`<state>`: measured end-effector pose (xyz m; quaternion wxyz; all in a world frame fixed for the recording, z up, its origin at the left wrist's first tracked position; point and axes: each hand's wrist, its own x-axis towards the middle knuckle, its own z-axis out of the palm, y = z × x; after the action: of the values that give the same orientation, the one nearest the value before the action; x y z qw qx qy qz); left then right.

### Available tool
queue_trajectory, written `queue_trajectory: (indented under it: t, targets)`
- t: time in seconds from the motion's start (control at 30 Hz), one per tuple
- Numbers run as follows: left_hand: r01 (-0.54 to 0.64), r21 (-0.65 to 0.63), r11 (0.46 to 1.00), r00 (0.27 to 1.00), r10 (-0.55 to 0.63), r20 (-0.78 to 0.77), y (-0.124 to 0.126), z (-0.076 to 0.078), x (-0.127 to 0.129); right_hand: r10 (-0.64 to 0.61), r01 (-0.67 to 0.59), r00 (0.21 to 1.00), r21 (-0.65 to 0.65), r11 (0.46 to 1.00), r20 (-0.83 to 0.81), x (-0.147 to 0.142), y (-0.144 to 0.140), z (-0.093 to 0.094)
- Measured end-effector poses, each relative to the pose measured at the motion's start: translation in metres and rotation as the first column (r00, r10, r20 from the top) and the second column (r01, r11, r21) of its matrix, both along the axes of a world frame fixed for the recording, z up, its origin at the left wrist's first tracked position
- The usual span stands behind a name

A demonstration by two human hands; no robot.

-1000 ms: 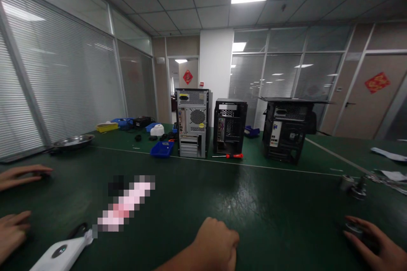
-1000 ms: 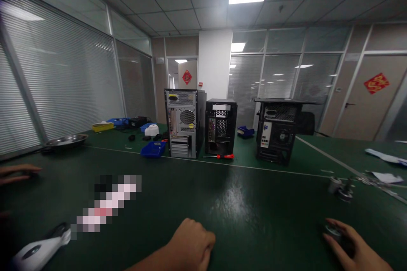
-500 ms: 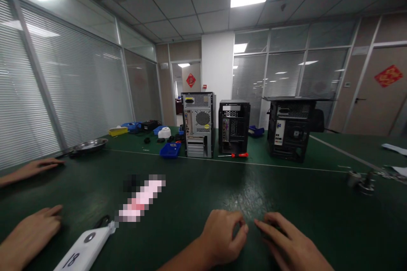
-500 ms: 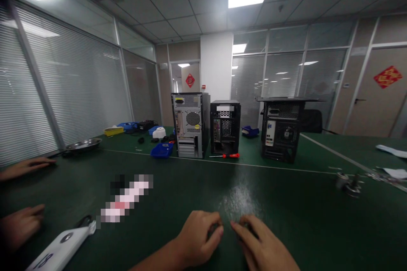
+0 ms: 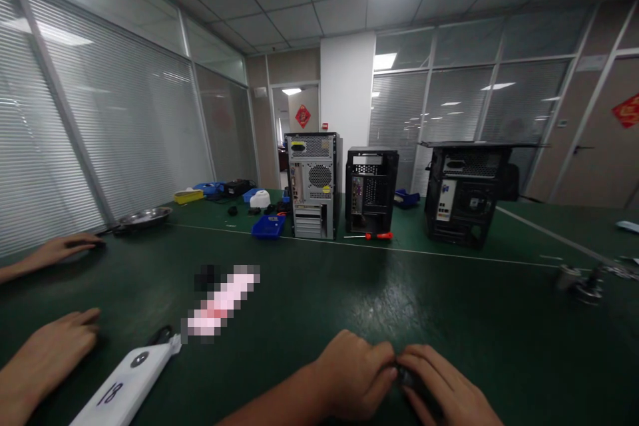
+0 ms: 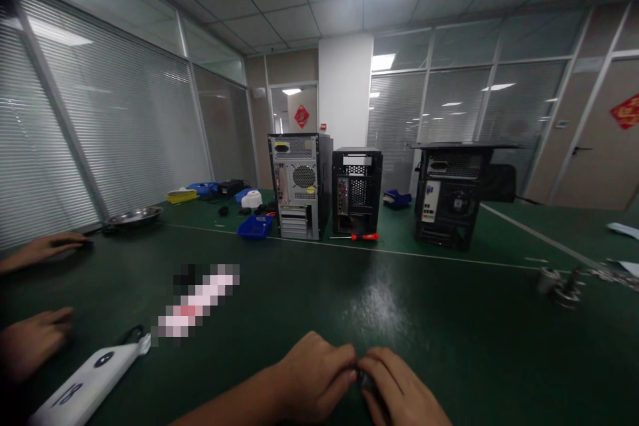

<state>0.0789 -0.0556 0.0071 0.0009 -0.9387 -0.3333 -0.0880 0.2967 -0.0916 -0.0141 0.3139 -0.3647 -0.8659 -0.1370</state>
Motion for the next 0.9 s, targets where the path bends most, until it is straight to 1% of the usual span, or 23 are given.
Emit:
queue_trajectory:
  t: [0.17, 0.27, 0.33, 0.4, 0.47, 0.5, 0.57, 0.67, 0.8, 0.9]
  targets:
    - [0.015, -0.035, 0.999, 0.998, -0.012, 0.059, 0.000, 0.005, -0.001, -0.059, 0.054, 0.998, -0.129, 0.990, -0.036, -0.009, -0.007, 0.003]
    - [0.019, -0.048, 0.999, 0.995, -0.014, 0.103, 0.000, 0.004, -0.001, -0.054, 0.046, 0.998, -0.184, 0.982, -0.040, -0.010, -0.010, 0.003]
    - [-0.011, -0.040, 0.999, 0.991, 0.017, 0.132, 0.000, 0.003, -0.001, -0.054, 0.042, 0.998, -0.220, 0.975, -0.045, -0.011, -0.012, 0.003]
    - [-0.060, -0.032, 0.998, 0.982, 0.065, 0.175, 0.000, 0.001, -0.002, -0.101, 0.079, 0.992, -0.249, 0.965, -0.076, -0.010, -0.014, 0.003]
    - [-0.090, -0.037, 0.995, 0.967, 0.096, 0.236, 0.000, 0.000, -0.003, -0.182, 0.142, 0.975, -0.275, 0.951, -0.127, -0.009, -0.017, 0.002]
    - [-0.095, -0.043, 0.995, 0.958, 0.103, 0.267, 0.000, -0.001, -0.004, -0.221, 0.171, 0.964, -0.286, 0.943, -0.150, -0.008, -0.018, 0.002]
    - [-0.080, -0.050, 0.996, 0.948, 0.091, 0.305, -0.001, -0.001, -0.004, -0.260, 0.200, 0.949, -0.295, 0.934, -0.179, -0.007, -0.022, 0.002]
    - [-0.036, -0.036, 0.999, 0.950, 0.045, 0.308, -0.005, -0.003, -0.002, -0.243, 0.187, 0.956, -0.292, 0.938, -0.167, -0.009, -0.026, 0.003]
    - [0.001, -0.008, 1.000, 0.961, 0.002, 0.278, -0.014, -0.007, 0.003, -0.169, 0.131, 0.979, -0.283, 0.950, -0.115, -0.013, -0.028, 0.002]
    - [0.030, 0.028, 0.999, 0.960, -0.037, 0.277, -0.017, -0.009, 0.007, -0.140, 0.118, 0.986, -0.211, 0.970, -0.089, -0.011, -0.025, -0.006]
